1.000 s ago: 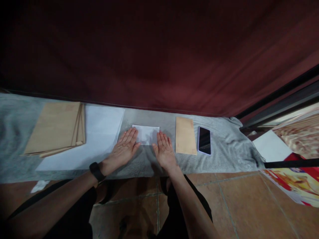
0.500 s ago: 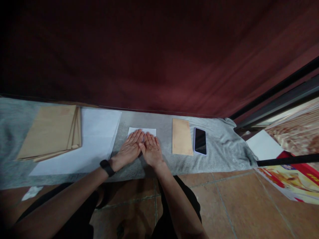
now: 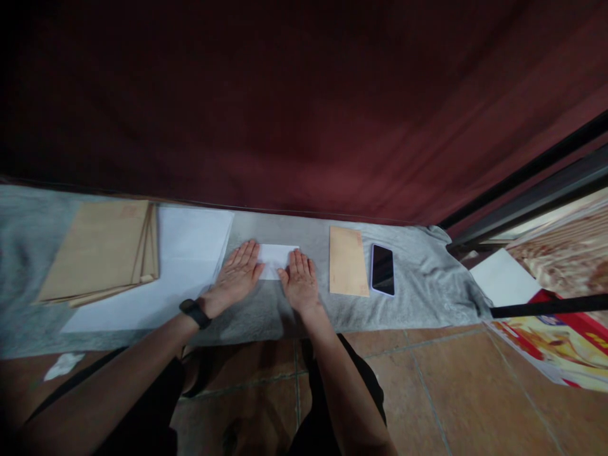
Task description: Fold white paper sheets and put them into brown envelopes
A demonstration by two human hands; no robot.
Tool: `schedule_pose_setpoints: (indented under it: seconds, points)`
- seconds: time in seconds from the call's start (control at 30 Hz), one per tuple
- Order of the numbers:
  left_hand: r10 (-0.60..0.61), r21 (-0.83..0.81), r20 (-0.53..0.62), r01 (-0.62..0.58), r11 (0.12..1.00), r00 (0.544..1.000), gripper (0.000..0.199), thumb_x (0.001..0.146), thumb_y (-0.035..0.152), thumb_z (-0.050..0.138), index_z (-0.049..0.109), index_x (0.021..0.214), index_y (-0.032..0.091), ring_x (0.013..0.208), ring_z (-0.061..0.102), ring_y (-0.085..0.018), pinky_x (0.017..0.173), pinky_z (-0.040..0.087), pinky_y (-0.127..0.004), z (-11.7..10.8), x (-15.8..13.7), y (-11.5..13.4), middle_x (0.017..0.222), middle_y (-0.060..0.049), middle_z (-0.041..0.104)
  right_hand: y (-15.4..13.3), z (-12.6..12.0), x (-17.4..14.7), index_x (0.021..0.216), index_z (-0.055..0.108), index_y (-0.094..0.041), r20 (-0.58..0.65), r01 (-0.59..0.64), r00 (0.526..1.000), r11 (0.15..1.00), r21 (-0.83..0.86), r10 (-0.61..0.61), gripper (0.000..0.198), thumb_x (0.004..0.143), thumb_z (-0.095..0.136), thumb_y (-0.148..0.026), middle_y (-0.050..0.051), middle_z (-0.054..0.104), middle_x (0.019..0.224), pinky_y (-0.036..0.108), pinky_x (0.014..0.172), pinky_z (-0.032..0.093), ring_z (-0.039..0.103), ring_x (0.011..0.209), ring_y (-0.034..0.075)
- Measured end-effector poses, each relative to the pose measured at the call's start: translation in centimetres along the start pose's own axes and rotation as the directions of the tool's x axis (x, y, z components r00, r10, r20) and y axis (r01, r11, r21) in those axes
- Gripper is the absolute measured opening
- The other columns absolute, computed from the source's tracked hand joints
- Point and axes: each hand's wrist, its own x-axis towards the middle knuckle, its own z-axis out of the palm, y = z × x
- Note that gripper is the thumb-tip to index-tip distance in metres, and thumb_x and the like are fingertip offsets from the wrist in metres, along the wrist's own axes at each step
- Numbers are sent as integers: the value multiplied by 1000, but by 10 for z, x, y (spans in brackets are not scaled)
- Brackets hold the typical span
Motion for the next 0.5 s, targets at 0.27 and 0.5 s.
schedule_pose_setpoints:
  seconds: [0.27,0.5]
  points:
    - [14,-6,-60,-15,1000,998,64,101,34,26,31,155,1,155,21,-28,127,18,-50,-2,-1,-2,163,-20,32,-5,-11,7,157,35,-8,3,-44,999,998,38,44,61,109,24,-45,13,33,163,46,125,21,28,153,26]
    - [153,28,-26,-152,988,988,60,100,27,27,35,153,0,154,25,-27,127,19,-47,-3,-3,24,161,-20,37,-24,-16,18,157,34,-12,17,60,998,986,153,-63,59,109,20,-43,9,31,164,44,127,18,23,155,23]
